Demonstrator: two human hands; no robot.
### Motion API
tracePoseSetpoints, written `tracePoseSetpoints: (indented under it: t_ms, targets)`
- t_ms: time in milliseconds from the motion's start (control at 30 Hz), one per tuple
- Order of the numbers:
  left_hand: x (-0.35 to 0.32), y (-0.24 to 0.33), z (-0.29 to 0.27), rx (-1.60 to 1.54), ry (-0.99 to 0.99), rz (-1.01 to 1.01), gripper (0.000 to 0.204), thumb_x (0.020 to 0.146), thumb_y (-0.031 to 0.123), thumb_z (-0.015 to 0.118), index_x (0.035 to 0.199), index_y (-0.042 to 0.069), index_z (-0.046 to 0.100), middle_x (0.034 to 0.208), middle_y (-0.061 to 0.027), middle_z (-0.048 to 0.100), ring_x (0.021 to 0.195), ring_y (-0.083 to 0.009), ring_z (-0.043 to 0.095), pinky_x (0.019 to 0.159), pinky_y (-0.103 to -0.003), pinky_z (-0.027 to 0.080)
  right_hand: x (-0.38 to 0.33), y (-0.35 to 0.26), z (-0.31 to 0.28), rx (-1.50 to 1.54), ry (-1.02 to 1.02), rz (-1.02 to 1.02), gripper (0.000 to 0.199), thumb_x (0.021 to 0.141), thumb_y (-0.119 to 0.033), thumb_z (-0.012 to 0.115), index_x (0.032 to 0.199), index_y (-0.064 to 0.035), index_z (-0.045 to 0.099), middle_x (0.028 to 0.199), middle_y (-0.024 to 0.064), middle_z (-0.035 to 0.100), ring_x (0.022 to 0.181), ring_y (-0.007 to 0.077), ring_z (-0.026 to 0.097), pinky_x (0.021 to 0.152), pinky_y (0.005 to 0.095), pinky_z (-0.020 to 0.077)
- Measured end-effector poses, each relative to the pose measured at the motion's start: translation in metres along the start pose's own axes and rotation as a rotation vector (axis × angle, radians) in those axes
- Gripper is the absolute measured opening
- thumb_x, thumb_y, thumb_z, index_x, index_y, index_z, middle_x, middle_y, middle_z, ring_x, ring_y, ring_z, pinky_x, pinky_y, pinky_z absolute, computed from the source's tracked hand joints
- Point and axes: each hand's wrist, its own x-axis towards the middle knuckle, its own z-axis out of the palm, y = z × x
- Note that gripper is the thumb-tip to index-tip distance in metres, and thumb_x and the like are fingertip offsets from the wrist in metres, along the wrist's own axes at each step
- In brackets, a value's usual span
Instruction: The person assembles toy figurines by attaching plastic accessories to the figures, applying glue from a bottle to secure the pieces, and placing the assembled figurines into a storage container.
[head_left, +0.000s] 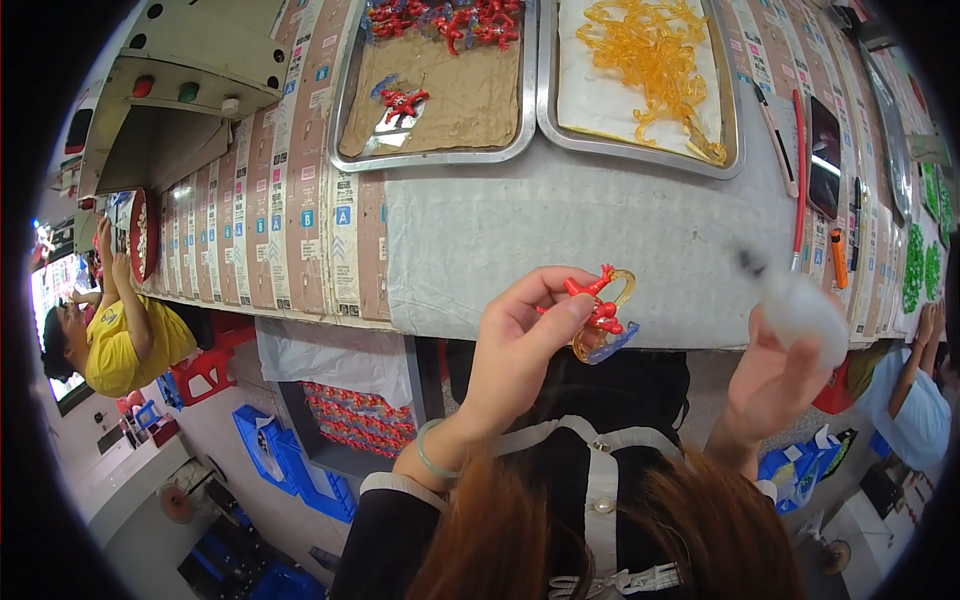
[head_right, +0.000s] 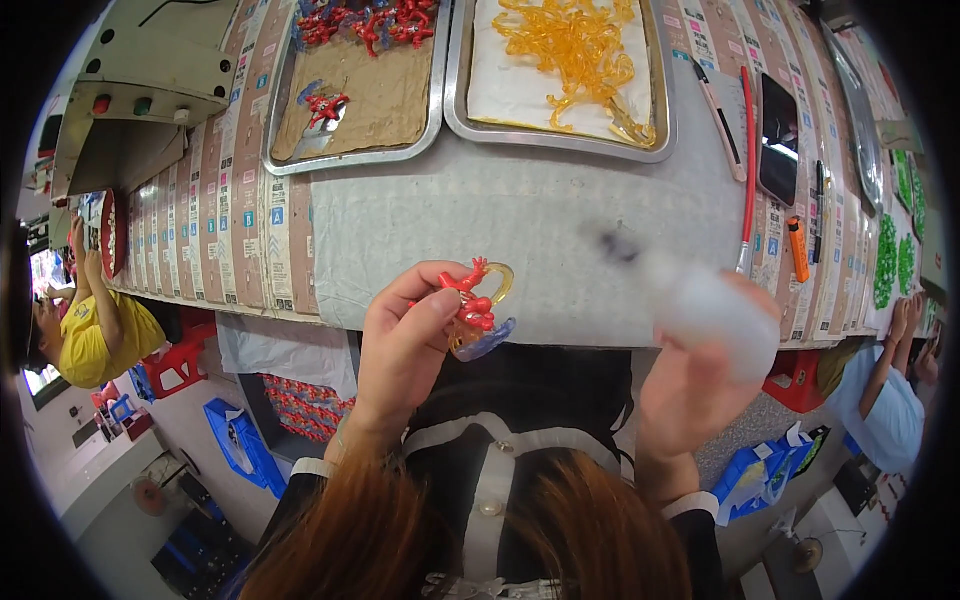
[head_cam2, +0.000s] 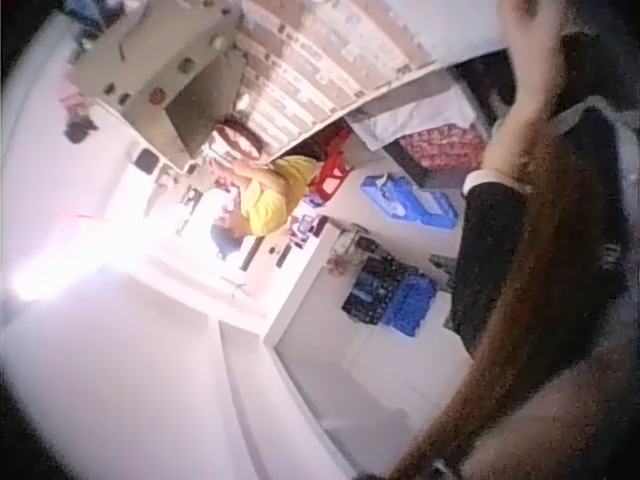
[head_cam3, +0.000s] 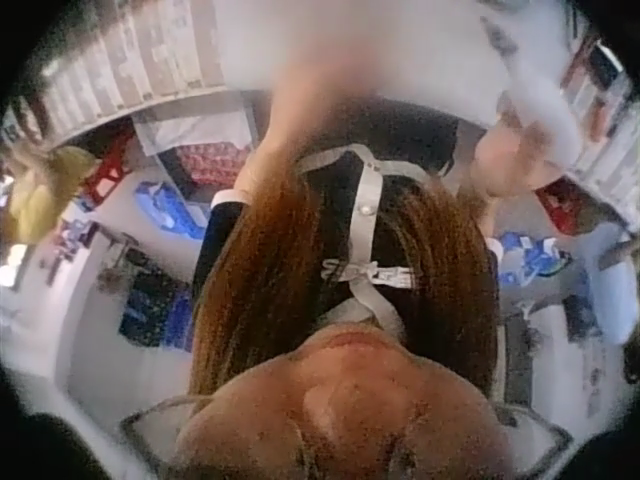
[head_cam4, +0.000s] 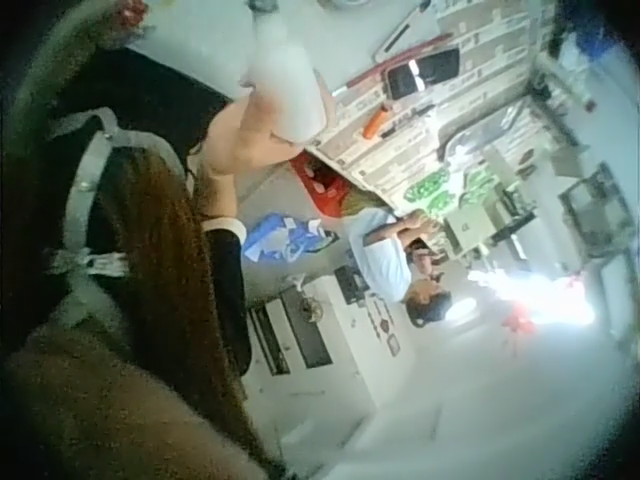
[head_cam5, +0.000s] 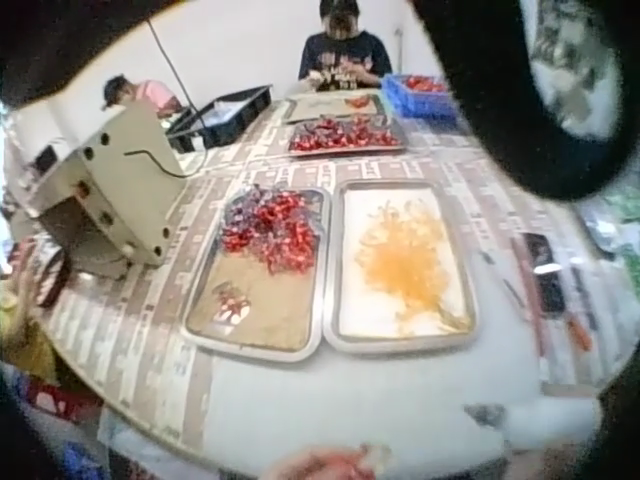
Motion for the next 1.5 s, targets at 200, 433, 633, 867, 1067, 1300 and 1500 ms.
tracePoseSetpoints:
  t_ms: [200, 433, 633, 867, 1067, 1300, 1500]
  targets:
    - [0.013, 0.033, -0.074, 0.608, 0.252, 0.165, 0.020, 0.082, 0.009, 0.051, 0.099, -0.002, 0.050, 0.079, -0.0077, 0.059, 0.068, -0.0100, 0.054, 0.064, -0.022, 0.044, 0.046, 0.061, -0.043, -0.242, 0.130, 0.139, 0.023, 0.079, 0.000, 0.051, 0.100, 0.0027, 0.043, 0.096, 0.0096, 0.051, 0.089, 0.0153, 0.050, 0.082, 0.0271, 0.0374]
    - [0.030, 0.088, -0.113, 1.447, 0.349, 0.472, 0.022, 0.077, 0.011, 0.055, 0.095, -0.001, 0.053, 0.078, -0.0128, 0.058, 0.071, -0.0212, 0.057, 0.065, -0.029, 0.044, 0.075, 0.110, -0.095, -0.497, 0.144, 0.139, 0.031, 0.079, -0.004, 0.055, 0.105, 0.0053, 0.042, 0.097, 0.0082, 0.053, 0.090, 0.0129, 0.050, 0.082, 0.0225, 0.0372]
    - [0.119, 0.131, -0.107, 1.615, 0.603, 0.701, 0.023, 0.077, 0.021, 0.053, 0.089, 0.002, 0.057, 0.082, -0.0169, 0.058, 0.078, -0.0318, 0.056, 0.070, -0.040, 0.043, 0.063, 0.078, -0.042, -0.955, 0.321, -0.248, 0.040, 0.078, -0.007, 0.057, 0.113, 0.0023, 0.039, 0.109, 0.0129, 0.046, 0.102, 0.0201, 0.043, 0.084, 0.0315, 0.0372]
    - [0.145, 0.138, -0.103, 1.746, 0.566, 0.627, 0.024, 0.078, 0.023, 0.053, 0.089, 0.004, 0.061, 0.075, -0.0144, 0.060, 0.071, -0.0263, 0.058, 0.064, -0.034, 0.044, 0.072, 0.055, 0.033, -0.691, -0.402, -0.165, 0.012, 0.069, -0.004, 0.061, 0.080, -0.0001, 0.057, 0.081, 0.0116, 0.055, 0.081, 0.0243, 0.049, 0.070, 0.0305, 0.0391]
    - [0.078, 0.092, -0.054, 0.434, 0.112, 0.350, 0.026, 0.084, 0.015, 0.048, 0.101, -0.004, 0.054, 0.076, -0.0053, 0.059, 0.070, -0.0118, 0.056, 0.061, -0.023, 0.044, 0.099, 0.099, 0.074, -0.980, -0.596, -0.333, 0.012, 0.068, -0.009, 0.061, 0.076, -0.0007, 0.058, 0.078, 0.0106, 0.051, 0.079, 0.0266, 0.045, 0.071, 0.0328, 0.0377]
    - [0.027, 0.047, -0.023, -0.211, -0.035, -0.068, 0.025, 0.087, 0.013, 0.043, 0.105, -0.003, 0.049, 0.098, -0.0122, 0.056, 0.082, -0.0160, 0.057, 0.065, -0.024, 0.046, 0.111, 0.111, 0.069, -0.773, -0.651, -0.149, 0.010, 0.072, -0.011, 0.057, 0.077, -0.0019, 0.056, 0.080, 0.0093, 0.052, 0.075, 0.0215, 0.044, 0.069, 0.0307, 0.0369]
    - [0.023, 0.029, -0.024, -0.263, -0.111, -0.054, 0.027, 0.086, 0.013, 0.043, 0.107, -0.003, 0.046, 0.104, -0.0134, 0.054, 0.084, -0.0176, 0.056, 0.066, -0.025, 0.046, 0.130, 0.104, 0.066, 0.346, -0.381, 0.633, 0.015, 0.082, -0.015, 0.050, 0.089, -0.0029, 0.052, 0.085, 0.0058, 0.054, 0.066, 0.0097, 0.041, 0.059, 0.0224, 0.0352]
